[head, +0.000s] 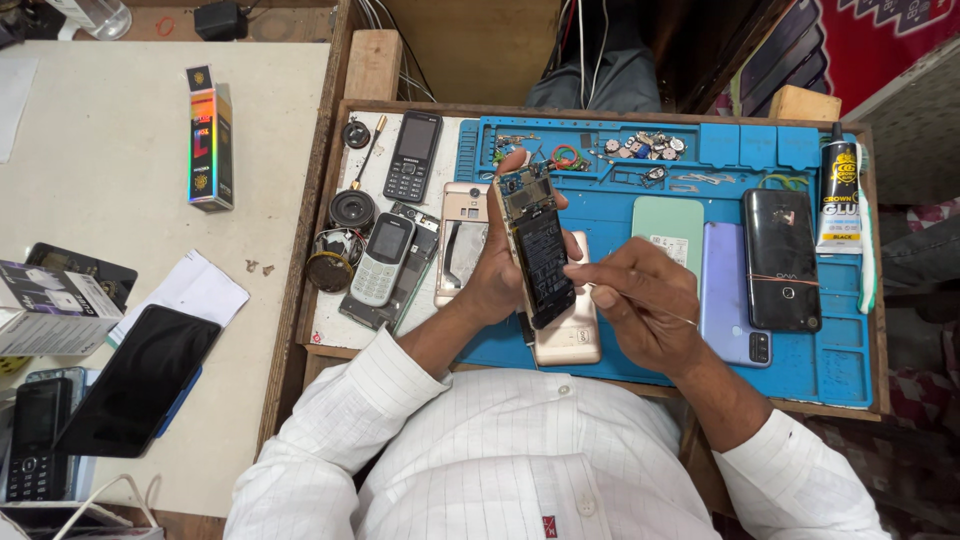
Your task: The person repairs a disassembled smartphone at a workbench, holding the phone with its back cover and battery exposed while using a pry tool to work along the internal edges and reposition the device repeatedly. Other phones and repair parts sit on the blue mat around the work area.
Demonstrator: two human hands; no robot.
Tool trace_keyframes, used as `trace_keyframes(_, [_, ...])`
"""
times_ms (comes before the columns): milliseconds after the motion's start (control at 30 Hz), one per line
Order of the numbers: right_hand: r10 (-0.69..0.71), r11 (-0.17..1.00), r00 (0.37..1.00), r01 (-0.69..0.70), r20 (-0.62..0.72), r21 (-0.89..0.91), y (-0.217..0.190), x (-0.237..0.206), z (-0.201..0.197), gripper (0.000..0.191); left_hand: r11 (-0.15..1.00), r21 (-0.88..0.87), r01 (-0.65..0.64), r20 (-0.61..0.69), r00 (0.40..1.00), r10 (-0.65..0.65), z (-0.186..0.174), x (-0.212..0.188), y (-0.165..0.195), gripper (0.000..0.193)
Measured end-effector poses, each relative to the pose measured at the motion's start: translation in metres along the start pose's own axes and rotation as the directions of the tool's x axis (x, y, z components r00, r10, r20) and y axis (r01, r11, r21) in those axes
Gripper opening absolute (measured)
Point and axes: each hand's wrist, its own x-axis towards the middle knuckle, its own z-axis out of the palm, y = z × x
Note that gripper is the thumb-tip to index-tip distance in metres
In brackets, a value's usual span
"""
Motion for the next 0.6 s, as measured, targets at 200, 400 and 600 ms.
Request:
trace_keyframes(200, [-0.160, 0.987, 0.987, 0.160, 0.016, 0.028, -0.014, 0.013, 0.008, 0.024, 0.999, 0.045, 0.023, -0.063, 0.998, -0.020, -0.002, -0.006, -0.004, 0.094])
trace_keyframes(400, [-0.203, 0.979, 0.979, 0.203, 0.008, -0.014, -0.024, 0.022, 0.009, 0.028, 0.999, 0.048, -0.013, 0.015, 1.000, 0.012, -0.002, -0.009, -0.004, 0.092])
trace_keyframes(600, [-0.220, 0.973, 0.975, 0.221, 0.019, -0.063, -0.022, 0.022, 0.008, 0.029, 0.995, 0.096, -0.024, 0.027, 0.999, 0.021, 0.000, -0.009, -0.002, 0.095])
